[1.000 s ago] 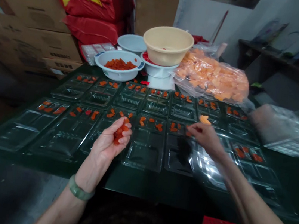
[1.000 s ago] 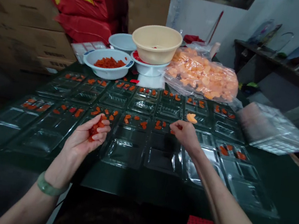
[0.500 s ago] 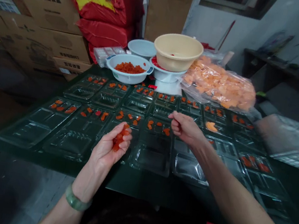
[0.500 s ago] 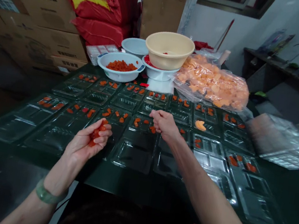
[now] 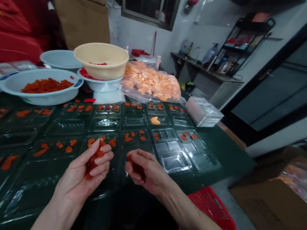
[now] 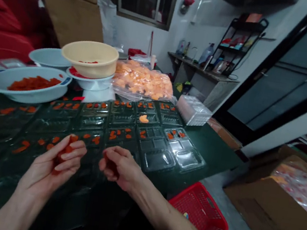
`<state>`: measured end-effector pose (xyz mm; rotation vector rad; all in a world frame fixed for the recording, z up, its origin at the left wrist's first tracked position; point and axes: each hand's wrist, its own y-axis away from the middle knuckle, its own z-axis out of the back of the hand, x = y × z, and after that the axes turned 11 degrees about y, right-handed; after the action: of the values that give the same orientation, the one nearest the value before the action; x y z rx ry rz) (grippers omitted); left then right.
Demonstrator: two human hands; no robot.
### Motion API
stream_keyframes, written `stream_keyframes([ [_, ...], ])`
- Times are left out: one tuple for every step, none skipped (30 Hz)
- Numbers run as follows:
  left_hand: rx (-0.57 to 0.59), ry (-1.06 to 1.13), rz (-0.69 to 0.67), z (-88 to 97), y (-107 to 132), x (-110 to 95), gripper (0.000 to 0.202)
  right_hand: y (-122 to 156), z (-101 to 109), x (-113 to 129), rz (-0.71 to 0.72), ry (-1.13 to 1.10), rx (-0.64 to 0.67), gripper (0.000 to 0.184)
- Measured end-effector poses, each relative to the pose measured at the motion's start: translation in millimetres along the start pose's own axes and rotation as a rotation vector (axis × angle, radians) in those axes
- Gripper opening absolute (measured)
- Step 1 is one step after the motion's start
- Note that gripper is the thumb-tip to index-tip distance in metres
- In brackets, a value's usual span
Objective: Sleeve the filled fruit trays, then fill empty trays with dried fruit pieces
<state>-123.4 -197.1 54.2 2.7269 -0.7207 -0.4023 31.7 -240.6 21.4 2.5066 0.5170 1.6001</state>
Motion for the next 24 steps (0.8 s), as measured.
stream_keyframes([
  [-0.004, 0.017, 0.008, -0.9, -2.8, 5.2, 0.028, 10.0, 12.6, 2.2, 0.027, 0.057, -0.047, 0.014],
  [-0.016, 0.028, 0.017, -1.4, -5.9, 10.2, 0.029, 19.7, 26.0, 4.6, 0.051, 0.121, -0.096, 0.018],
  [-0.032, 0.034, 0.028, -1.8, -9.1, 15.1, 0.029, 28.5, 40.3, 7.4, 0.074, 0.193, -0.154, 0.021],
  [-0.051, 0.030, 0.045, -2.2, -12.2, 19.9, 0.029, 35.6, 55.4, 10.7, 0.104, 0.279, -0.227, 0.023],
  [-0.072, 0.017, 0.063, -3.0, -15.2, 24.5, 0.029, 40.2, 71.3, 14.7, 0.145, 0.375, -0.320, 0.023],
  [-0.093, -0.004, 0.074, -4.2, -18.0, 29.0, 0.028, 42.0, 87.8, 19.5, 0.197, 0.476, -0.431, 0.022],
  [-0.110, -0.034, 0.087, -5.9, -20.7, 33.4, 0.026, 40.4, 104.4, 25.0, 0.252, 0.585, -0.545, 0.021],
  [-0.121, -0.068, 0.100, -8.0, -23.4, 37.5, 0.024, 35.7, 120.5, 30.8, 0.303, 0.686, -0.642, 0.021],
  [-0.129, -0.103, 0.116, -10.5, -26.3, 41.6, 0.022, 28.1, 135.4, 36.8, 0.343, 0.768, -0.711, 0.020],
  [-0.137, -0.140, 0.132, -13.3, -29.7, 45.5, 0.019, 18.4, 148.5, 42.6, 0.367, 0.827, -0.749, 0.018],
  [-0.141, -0.177, 0.148, -16.3, -33.7, 49.4, 0.016, 7.5, 159.5, 47.9, 0.373, 0.861, -0.762, 0.015],
  [-0.142, -0.218, 0.162, -19.4, -38.7, 53.3, 0.013, -3.5, 168.1, 52.7, 0.366, 0.877, -0.761, 0.012],
  [-0.138, -0.262, 0.172, -22.4, -44.7, 57.3, 0.011, -13.8, 174.4, 56.9, 0.351, 0.875, -0.754, 0.010],
  [-0.129, -0.308, 0.173, -25.3, -51.7, 61.5, 0.008, -22.5, 178.8, 60.6, 0.333, 0.860, -0.750, 0.010],
  [-0.116, -0.359, 0.174, -28.1, -59.7, 65.9, 0.006, -29.0, 181.5, 63.9, 0.315, 0.841, -0.748, 0.010],
  [-0.101, -0.411, 0.171, -30.9, -68.5, 70.8, 0.006, -33.0, 183.2, 66.9, 0.296, 0.811, -0.745, 0.010],
  [-0.085, -0.464, 0.170, -33.5, -77.9, 76.3, 0.007, -34.6, 184.3, 69.6, 0.275, 0.771, -0.738, 0.009],
  [-0.064, -0.529, 0.161, -36.0, -87.7, 82.5, 0.007, -33.8, 185.1, 72.0, 0.252, 0.722, -0.727, 0.008],
  [-0.038, -0.600, 0.139, -38.4, -97.7, 89.6, 0.008, -31.1, 185.8, 74.1, 0.230, 0.669, -0.713, 0.009],
  [-0.009, -0.669, 0.112, -40.5, -107.8, 97.6, 0.007, -27.0, 186.5, 75.7, 0.212, 0.615, -0.698, 0.013],
  [0.021, -0.732, 0.083, -42.4, -117.7, 106.5, 0.007, -22.2, 187.2, 76.7, 0.197, 0.565, -0.683, 0.017],
  [0.046, -0.784, 0.055, -43.8, -127.5, 116.2, 0.007, -17.0, 187.9, 77.0, 0.187, 0.522, -0.671, 0.019],
  [0.064, -0.824, 0.032, -44.6, -137.1, 126.2, 0.008, -12.1, 188.5, 76.7, 0.181, 0.490, -0.661, 0.021],
  [0.073, -0.851, 0.015, -44.7, -146.5, 136.3, 0.009, -7.6, 189.2, 75.8, 0.179, 0.467, -0.656, 0.020],
])
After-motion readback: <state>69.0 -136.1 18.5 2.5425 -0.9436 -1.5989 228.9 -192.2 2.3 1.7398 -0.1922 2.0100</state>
